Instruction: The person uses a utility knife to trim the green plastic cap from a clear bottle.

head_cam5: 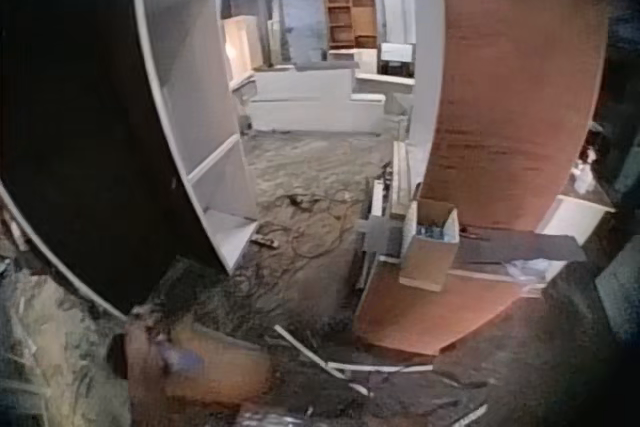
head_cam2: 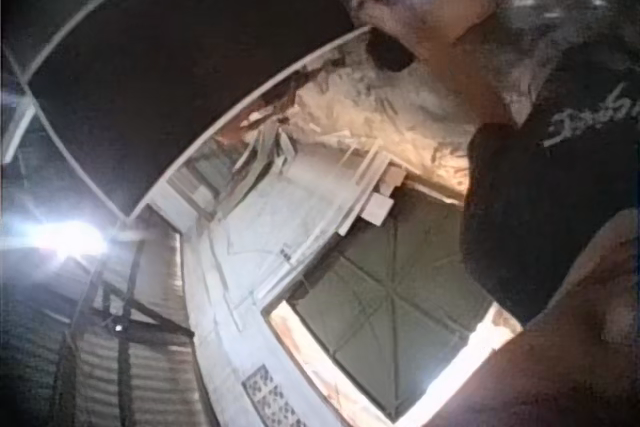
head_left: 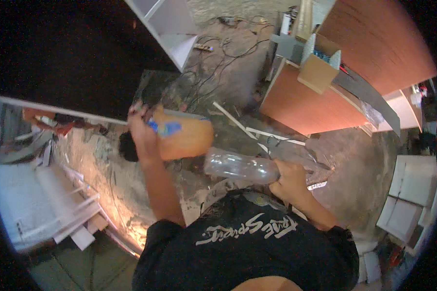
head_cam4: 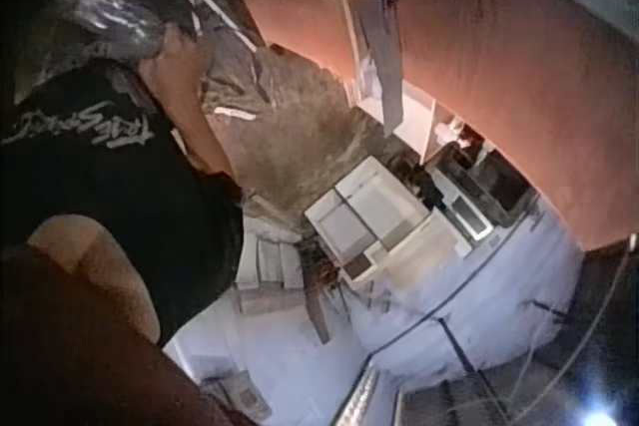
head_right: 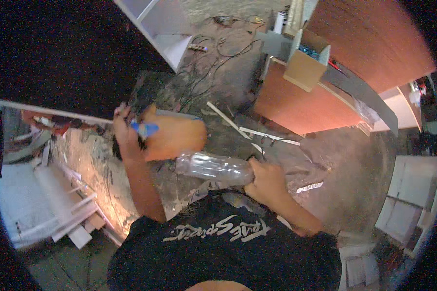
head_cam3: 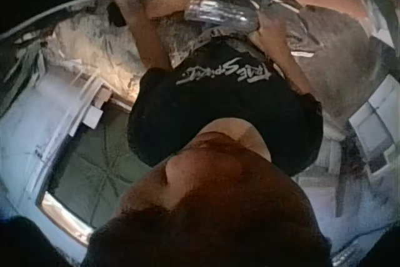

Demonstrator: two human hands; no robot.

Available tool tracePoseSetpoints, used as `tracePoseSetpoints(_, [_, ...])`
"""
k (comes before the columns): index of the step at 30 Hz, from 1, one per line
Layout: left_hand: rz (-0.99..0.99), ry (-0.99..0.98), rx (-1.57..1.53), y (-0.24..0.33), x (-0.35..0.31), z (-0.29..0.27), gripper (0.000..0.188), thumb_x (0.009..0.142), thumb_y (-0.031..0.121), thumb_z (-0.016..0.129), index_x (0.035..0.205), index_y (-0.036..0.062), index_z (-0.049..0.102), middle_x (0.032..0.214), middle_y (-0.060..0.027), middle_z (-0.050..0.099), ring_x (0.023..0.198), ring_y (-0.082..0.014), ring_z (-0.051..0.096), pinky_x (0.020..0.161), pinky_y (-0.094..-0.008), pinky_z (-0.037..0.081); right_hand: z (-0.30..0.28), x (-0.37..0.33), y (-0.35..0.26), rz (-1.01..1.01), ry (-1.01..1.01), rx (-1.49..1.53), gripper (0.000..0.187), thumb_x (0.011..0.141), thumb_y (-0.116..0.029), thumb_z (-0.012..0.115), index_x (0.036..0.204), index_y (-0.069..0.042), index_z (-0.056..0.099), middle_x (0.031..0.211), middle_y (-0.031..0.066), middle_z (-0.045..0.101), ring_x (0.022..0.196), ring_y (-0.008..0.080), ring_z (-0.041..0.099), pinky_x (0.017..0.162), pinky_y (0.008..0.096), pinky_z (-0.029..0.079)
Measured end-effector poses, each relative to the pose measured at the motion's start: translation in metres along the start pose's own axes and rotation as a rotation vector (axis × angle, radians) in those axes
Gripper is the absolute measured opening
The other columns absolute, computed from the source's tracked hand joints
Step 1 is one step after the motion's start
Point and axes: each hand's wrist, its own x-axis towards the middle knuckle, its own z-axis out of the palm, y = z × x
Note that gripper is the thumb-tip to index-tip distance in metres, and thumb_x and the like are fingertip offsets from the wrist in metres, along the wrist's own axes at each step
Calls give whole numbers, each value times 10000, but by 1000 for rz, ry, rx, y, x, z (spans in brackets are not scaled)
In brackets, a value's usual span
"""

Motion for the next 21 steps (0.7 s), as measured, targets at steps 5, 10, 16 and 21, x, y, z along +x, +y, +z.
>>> tracePoseSetpoints(5, [-15, -545, 173, -50, -82, -2, 151, 1028, 166, 520, 1168, 113, 503, 808, 19, 510, 651, -73, 493, 569, -221, 412, -2, -5, 32, 252, 141, 53, 420, 655, -211, 690, 1036, -35, 663, 830, 238, 689, 770, 450, 665, 722, 522, 529])
tracePoseSetpoints(10, [-289, -743, 78, -107, -157, 47, 252, 1034, 267, 530, 1216, 94, 503, 874, 4, 541, 752, -79, 501, 650, -227, 399, -8, -19, 31, 335, 329, 179, 423, 663, -179, 663, 1061, -38, 687, 851, 249, 687, 798, 452, 664, 731, 507, 533])
tracePoseSetpoints(16, [-402, -1057, -42, -149, -182, 58, 259, 1030, 298, 530, 1167, 79, 552, 936, -9, 558, 859, -98, 496, 756, -240, 388, -21, -72, 27, 586, 364, 171, 331, 702, -97, 656, 1019, -20, 707, 868, 230, 687, 786, 382, 681, 705, 409, 519])
tracePoseSetpoints(21, [-570, -1255, -48, -169, -213, 79, 242, 1032, 290, 522, 1167, 94, 565, 928, -1, 554, 849, -88, 490, 745, -235, 383, -4, -140, 30, 747, 446, 211, 339, 701, -108, 673, 1029, -29, 706, 877, 231, 687, 816, 374, 689, 733, 402, 524])
